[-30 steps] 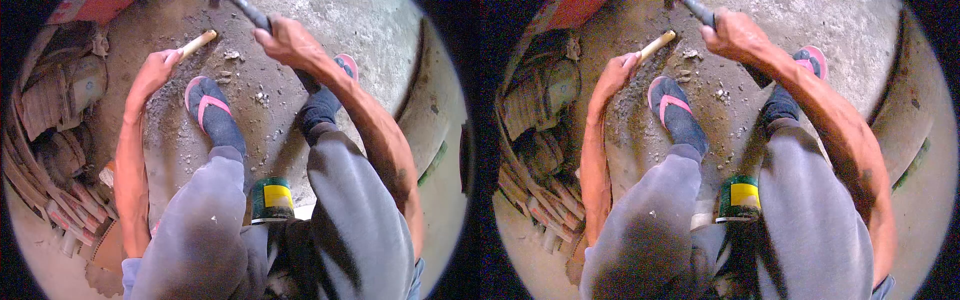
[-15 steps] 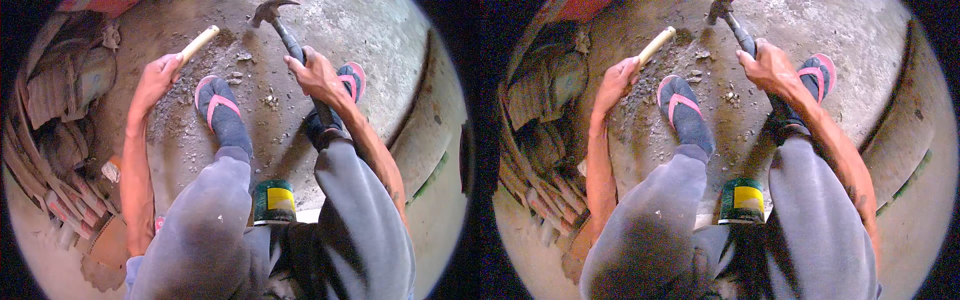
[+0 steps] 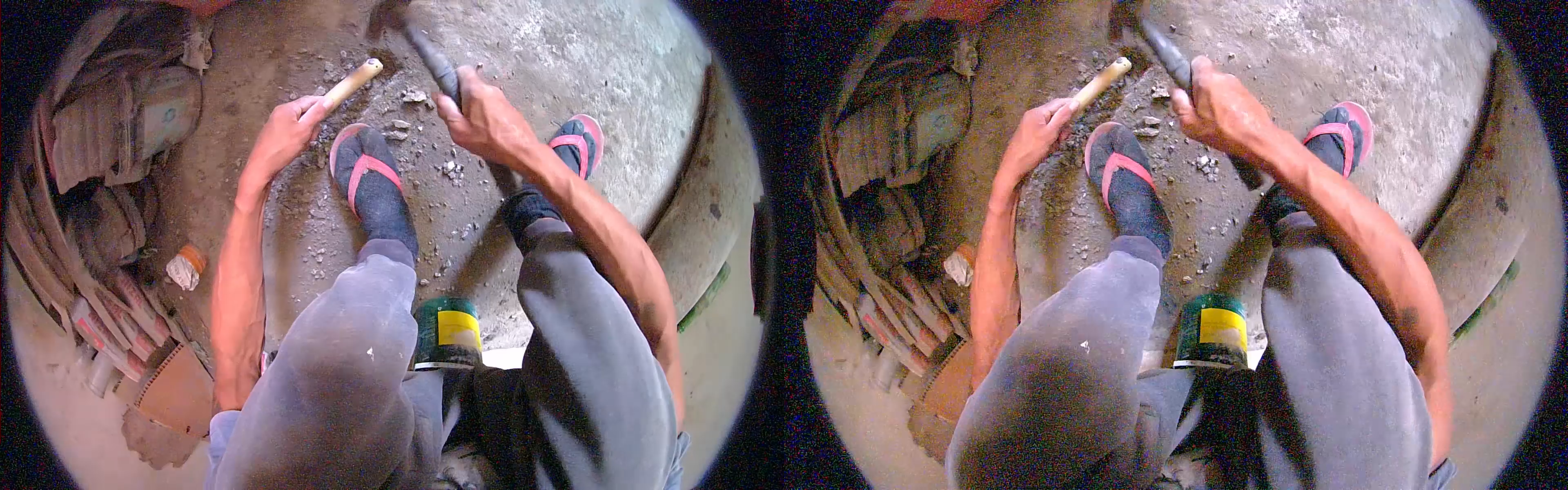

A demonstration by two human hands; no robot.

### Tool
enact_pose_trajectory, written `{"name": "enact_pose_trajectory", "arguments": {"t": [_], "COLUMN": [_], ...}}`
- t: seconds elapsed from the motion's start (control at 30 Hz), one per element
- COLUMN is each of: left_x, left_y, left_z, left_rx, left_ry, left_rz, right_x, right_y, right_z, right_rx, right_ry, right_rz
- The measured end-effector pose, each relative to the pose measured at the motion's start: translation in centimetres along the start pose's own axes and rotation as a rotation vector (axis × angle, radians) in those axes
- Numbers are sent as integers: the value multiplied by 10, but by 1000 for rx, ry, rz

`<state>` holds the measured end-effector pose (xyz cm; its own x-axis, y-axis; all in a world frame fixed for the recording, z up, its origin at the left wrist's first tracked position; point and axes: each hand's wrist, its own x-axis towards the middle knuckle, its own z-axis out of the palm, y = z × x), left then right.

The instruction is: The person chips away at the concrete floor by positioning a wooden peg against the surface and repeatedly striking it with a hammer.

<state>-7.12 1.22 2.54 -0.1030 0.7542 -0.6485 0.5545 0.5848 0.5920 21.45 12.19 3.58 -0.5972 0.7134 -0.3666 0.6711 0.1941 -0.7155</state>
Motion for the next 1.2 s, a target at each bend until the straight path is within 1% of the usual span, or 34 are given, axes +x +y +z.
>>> {"name": "enact_pose_trajectory", "arguments": {"t": [0.03, 0.07, 0.13, 0.17, 0.27, 0.3, 0.4, 0.43, 0.47, 0.57, 0.67, 0.7, 0.8, 0.9, 1.0, 1.07, 1.13, 1.2], "left_x": [1, 3, 3, 1, 2, 1, 2, 3, 2, -12, -30, -31, -23, 1, 3, 4, 6, 9], "left_y": [-3, -4, -5, -7, -9, -8, -8, -11, -15, -4, 8, 9, 18, 6, 11, 11, 8, 5], "left_z": [1, 1, 2, 4, 4, 3, 4, 4, 5, -14, -26, -27, -14, 13, 16, 17, 19, 19], "left_rx": [-9, -17, -26, -35, -26, -10, 16, 14, 11, 234, 91, 58, -57, -30, 38, 75, 108, 138], "left_ry": [-10, -20, -1, 7, -13, -4, 21, 19, 11, -15, 38, 60, 55, 109, 105, 140, 160, 171], "left_rz": [-10, -18, -7, -7, -3, -4, 3, 10, 13, 41, -89, -58, -59, 92, 39, 88, 135, 185], "right_x": [9, 10, 8, 4, -2, -3, 8, 9, 6, -4, -14, -16, -14, -8, -1, 3, 3, -1], "right_y": [6, 12, -6, -5, -4, 0, 12, 10, 8, 19, 4, 4, -4, -14, -21, -17, -1, 14], "right_z": [-2, -2, -13, -7, 9, 15, 11, 10, 10, 11, -17, -16, -22, -27, -28, -17, 7, 13], "right_rx": [-82, -52, 12, 70, 102, 124, -67, 68, 56, 10, 52, 81, 92, 151, 154, 127, 121, -14], "right_ry": [-104, -96, -88, 15, 195, 154, -169, -212, -176, -53, -154, -118, -20, 114, 246, 333, 280, 8], "right_rz": [-79, -23, 102, 76, 36, 30, 6, 120, 109, 47, 218, 241, 199, 101, -4, -70, -40, -39]}}
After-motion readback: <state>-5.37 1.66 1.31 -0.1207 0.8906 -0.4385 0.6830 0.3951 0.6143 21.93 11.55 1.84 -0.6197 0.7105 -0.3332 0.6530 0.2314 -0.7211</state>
